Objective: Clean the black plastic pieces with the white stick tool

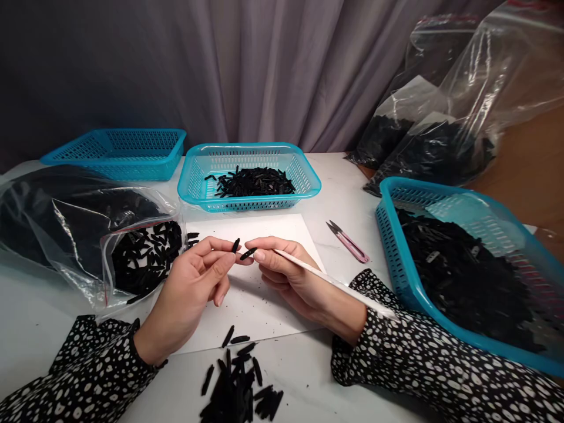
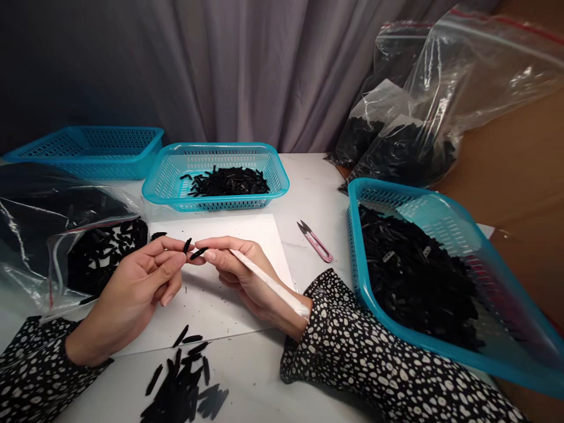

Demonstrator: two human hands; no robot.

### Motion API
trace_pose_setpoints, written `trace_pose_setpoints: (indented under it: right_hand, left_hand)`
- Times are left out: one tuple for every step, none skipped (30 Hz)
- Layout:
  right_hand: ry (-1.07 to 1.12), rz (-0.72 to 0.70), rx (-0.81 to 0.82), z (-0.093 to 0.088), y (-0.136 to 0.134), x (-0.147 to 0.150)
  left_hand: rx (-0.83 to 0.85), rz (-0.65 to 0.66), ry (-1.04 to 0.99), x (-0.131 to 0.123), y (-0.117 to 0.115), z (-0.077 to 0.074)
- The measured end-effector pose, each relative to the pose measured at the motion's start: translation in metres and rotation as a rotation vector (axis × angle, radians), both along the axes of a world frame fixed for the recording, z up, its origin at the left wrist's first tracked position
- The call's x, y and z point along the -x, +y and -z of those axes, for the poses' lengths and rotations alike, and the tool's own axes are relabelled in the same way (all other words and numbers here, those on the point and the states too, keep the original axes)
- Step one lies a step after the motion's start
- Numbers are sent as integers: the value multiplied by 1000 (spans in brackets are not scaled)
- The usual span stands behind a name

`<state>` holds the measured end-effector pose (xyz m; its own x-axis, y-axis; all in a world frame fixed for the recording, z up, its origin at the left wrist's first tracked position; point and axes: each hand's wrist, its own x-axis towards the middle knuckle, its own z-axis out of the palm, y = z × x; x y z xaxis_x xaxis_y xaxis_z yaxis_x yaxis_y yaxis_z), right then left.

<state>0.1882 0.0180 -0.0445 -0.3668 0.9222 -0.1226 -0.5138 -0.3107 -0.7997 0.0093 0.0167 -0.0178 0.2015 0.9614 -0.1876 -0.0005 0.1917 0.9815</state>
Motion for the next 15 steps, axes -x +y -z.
trace_pose_setpoints:
  right_hand:
    - [-7,2,10,0,0,0]
    - [-17,2,19,0,-1,0]
    - [-26,3,26,0,-1,0]
    - [-34,2,29,0,-1,0]
    - [-38,5,29,0,-1,0]
    - [-34,11,29,0,0,0]
    - [-19,20,33,0,0,0]
    - [8,29,44,0,1,0]
    - [43,36,59,0,2,0]
    - [78,40,72,0,3,0]
    - [106,42,79,0,4,0]
    - [117,45,74,-1,5,0]
    - [104,52,56,-1,5,0]
    - [69,62,25,-1,4,0]
    - [19,75,-8,0,4,1]
  left_hand:
    - [-1,7,5,0,0,0]
    - [-1,12,6,0,0,0]
    - [0,14,6,0,0,0]
    - [1,16,4,0,-1,0]
    - [3,15,1,0,-1,-1]
    - [5,13,-2,-1,-1,-2]
    - [7,10,-5,-2,-1,-3]
    - [8,8,-6,-2,-1,-5]
    - [8,8,-7,-3,-1,-6]
    - [9,8,-6,-4,-1,-8]
    - [11,10,-3,-5,-1,-9]
    - [13,13,-1,-5,-1,-9]
    - [15,20,1,-5,-1,-10]
    - [16,30,6,-4,-1,-9]
    - [18,44,13,-4,-1,-9]
